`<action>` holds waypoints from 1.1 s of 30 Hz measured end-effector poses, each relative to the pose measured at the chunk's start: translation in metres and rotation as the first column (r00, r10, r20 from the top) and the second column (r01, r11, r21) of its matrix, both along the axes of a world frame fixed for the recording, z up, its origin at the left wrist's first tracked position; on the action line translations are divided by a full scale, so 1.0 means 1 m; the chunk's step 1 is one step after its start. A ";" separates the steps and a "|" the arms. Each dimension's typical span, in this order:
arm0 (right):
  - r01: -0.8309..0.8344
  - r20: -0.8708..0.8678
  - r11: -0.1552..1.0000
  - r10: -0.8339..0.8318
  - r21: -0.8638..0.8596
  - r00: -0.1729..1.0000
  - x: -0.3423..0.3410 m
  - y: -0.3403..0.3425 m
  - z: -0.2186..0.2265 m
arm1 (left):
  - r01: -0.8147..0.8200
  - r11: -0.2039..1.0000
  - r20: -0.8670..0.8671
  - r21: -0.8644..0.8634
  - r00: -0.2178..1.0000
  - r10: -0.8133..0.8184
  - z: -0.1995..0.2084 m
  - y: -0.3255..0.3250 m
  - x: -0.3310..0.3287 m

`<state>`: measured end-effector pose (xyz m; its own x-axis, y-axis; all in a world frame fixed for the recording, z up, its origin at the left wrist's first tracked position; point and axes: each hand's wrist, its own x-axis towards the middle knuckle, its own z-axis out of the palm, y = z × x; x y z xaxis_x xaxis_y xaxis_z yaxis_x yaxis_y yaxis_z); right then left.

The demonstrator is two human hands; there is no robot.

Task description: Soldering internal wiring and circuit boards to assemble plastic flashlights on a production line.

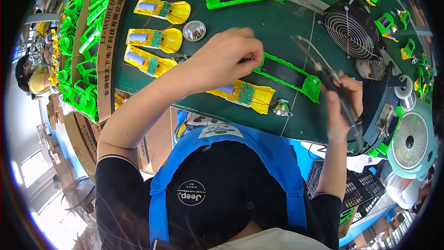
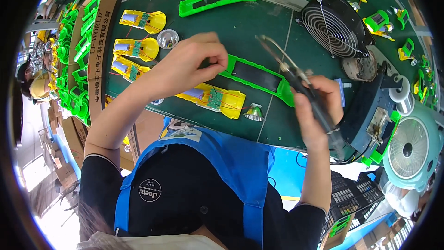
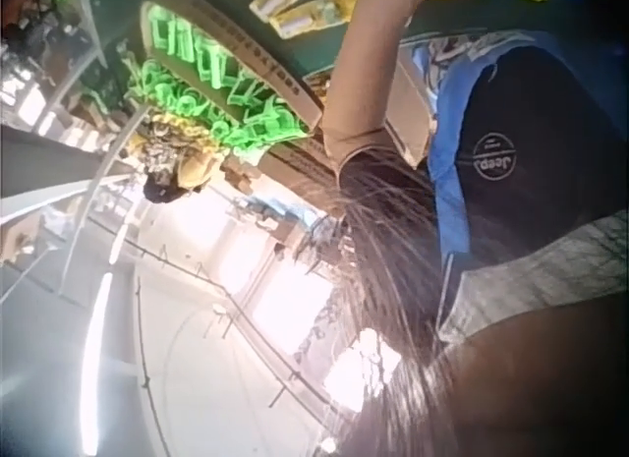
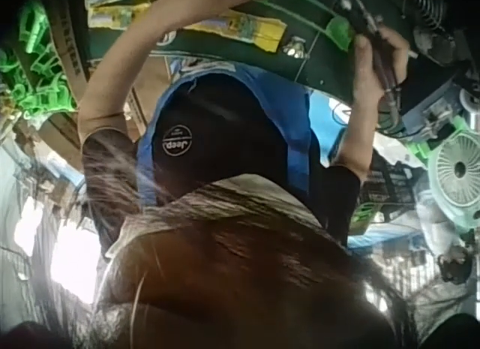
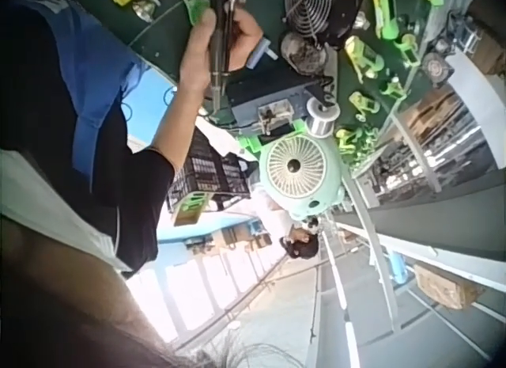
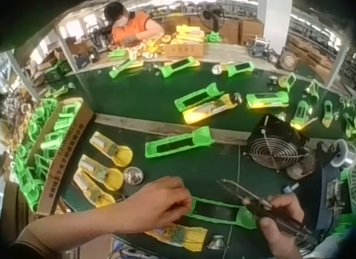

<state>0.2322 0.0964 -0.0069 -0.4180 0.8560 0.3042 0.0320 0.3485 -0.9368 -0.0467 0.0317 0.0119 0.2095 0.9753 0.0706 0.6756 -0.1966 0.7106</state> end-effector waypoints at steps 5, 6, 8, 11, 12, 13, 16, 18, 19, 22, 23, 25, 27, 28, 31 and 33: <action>-0.076 -0.126 0.796 -0.001 -0.601 0.992 0.002 0.001 -0.005 | 0.172 0.969 -0.296 0.179 0.948 -0.114 -0.004 0.020 0.003; -0.040 -0.066 0.808 0.001 -0.588 0.998 -0.001 0.000 -0.008 | 0.234 0.960 -0.351 0.152 0.921 -0.169 -0.004 0.023 0.003; -0.019 -0.024 0.804 0.006 -0.595 1.000 -0.007 -0.001 -0.006 | 0.288 0.951 -0.399 0.117 0.890 -0.220 -0.004 0.025 0.002; 0.001 0.043 0.803 0.030 -0.596 0.999 -0.010 0.001 -0.003 | 0.297 0.946 -0.416 0.127 0.882 -0.221 -0.005 0.026 0.000; 0.000 0.067 0.806 0.049 -0.592 0.997 -0.011 0.002 -0.002 | 0.306 0.943 -0.433 0.131 0.873 -0.223 -0.005 0.026 0.000; -0.001 0.069 0.804 0.052 -0.595 0.996 -0.012 0.003 -0.002 | 0.316 0.939 -0.451 0.134 0.863 -0.226 -0.006 0.026 0.001; -0.012 0.067 0.801 0.064 -0.598 0.996 -0.014 0.003 -0.001 | 0.313 0.938 -0.441 0.149 0.870 -0.220 -0.007 0.027 0.001; -0.015 0.063 0.801 0.065 -0.598 0.996 -0.013 0.003 -0.002 | 0.313 0.938 -0.450 0.147 0.866 -0.219 -0.006 0.026 0.002; -0.015 0.063 0.800 0.067 -0.599 0.996 -0.014 0.003 -0.001 | 0.315 0.938 -0.462 0.146 0.860 -0.217 -0.006 0.026 0.002; -0.002 0.085 0.812 0.064 -0.583 0.994 -0.016 0.002 0.000 | 0.319 0.939 -0.485 0.126 0.846 -0.222 -0.005 0.026 0.002; -0.001 0.086 0.814 0.063 -0.581 0.994 -0.016 0.002 -0.001 | 0.318 0.940 -0.485 0.125 0.846 -0.222 -0.005 0.026 0.003; 0.001 0.088 0.815 0.061 -0.579 0.994 -0.016 0.002 -0.001 | 0.316 0.938 -0.482 0.141 0.850 -0.213 -0.006 0.026 0.003; 0.002 0.103 0.816 0.071 -0.578 0.992 -0.016 0.003 -0.001 | 0.317 0.937 -0.480 0.148 0.851 -0.212 -0.008 0.026 0.002; 0.000 0.102 0.816 0.073 -0.578 0.992 -0.015 0.002 0.000 | 0.314 0.937 -0.481 0.155 0.852 -0.207 -0.008 0.026 0.002; 0.017 0.078 0.822 0.033 -0.569 0.996 -0.008 -0.001 -0.001 | 0.315 0.938 -0.493 0.148 0.845 -0.206 -0.006 0.026 0.002; -0.023 -0.042 0.827 -0.001 -0.561 0.999 0.001 -0.003 -0.005 | 0.316 0.935 -0.494 0.159 0.846 -0.202 -0.007 0.026 0.002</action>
